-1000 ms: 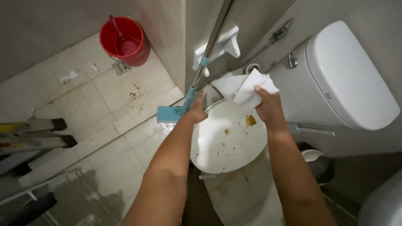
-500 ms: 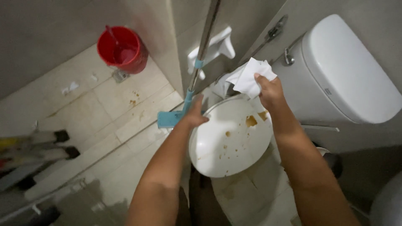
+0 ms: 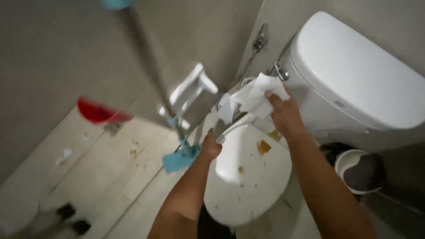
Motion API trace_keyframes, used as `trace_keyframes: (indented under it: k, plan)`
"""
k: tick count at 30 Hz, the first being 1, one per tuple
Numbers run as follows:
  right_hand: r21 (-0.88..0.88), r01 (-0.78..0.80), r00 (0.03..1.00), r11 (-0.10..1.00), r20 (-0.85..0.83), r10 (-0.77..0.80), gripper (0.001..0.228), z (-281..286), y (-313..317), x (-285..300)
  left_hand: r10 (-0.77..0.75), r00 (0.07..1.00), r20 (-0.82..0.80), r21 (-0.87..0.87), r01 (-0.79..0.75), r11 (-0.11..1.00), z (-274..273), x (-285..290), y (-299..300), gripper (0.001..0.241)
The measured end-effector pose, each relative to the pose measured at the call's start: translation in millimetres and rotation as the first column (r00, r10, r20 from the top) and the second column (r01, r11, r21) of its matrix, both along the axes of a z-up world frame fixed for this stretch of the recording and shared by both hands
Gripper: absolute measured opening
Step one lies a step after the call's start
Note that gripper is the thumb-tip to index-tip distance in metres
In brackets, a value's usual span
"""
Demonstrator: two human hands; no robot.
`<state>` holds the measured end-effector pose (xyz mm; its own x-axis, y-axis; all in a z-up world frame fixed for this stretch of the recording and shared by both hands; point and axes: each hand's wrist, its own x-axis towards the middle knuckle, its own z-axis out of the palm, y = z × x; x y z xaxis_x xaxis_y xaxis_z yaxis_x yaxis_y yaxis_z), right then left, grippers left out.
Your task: The person tears toilet paper from a roll and uses it to wipe stains from the toilet seat and the sink basin. They then wipe the tiled floor with the used paper and discard it into a trash bin. Finally, they tear a fresh sheet of toilet paper and place it on the toilet seat.
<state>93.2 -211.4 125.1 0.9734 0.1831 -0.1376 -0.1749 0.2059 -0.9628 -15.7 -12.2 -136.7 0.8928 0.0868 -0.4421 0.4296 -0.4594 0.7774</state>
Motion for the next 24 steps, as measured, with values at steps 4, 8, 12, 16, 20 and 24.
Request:
trace_keyframes:
  k: [4,8,12,16,20,24]
  plan:
    - [0.122,0.092,0.996,0.988,-0.027,-0.089,0.045,-34,7,37,0.051,0.997,-0.063,0.06,-0.048,0.997,-127,68,-23,0.081]
    - [-0.097,0.281,0.951,0.955,-0.107,-0.291,0.036,-35,24,54,0.239,0.964,-0.113,-0.056,-0.246,0.968,-241,129,-31,0.069]
    - [0.05,0.244,0.969,0.968,0.03,-0.246,0.032,-65,27,61,0.469,0.855,-0.222,-0.234,-0.514,0.825,-372,181,-38,0.056]
    - [0.189,0.151,0.956,0.97,0.223,-0.192,0.03,-117,20,75,0.317,0.804,-0.502,-0.827,-0.554,0.095,-485,240,-34,0.035]
    - [-0.143,0.176,0.942,0.974,0.311,-0.124,0.023,-168,16,90,0.384,0.762,-0.522,-0.573,-0.647,0.503,-466,271,-16,0.043]
    - [-0.438,0.202,0.929,0.876,0.369,-0.03,0.018,-211,12,111,0.36,0.76,-0.541,-0.581,-0.648,0.493,-468,296,-20,0.041]
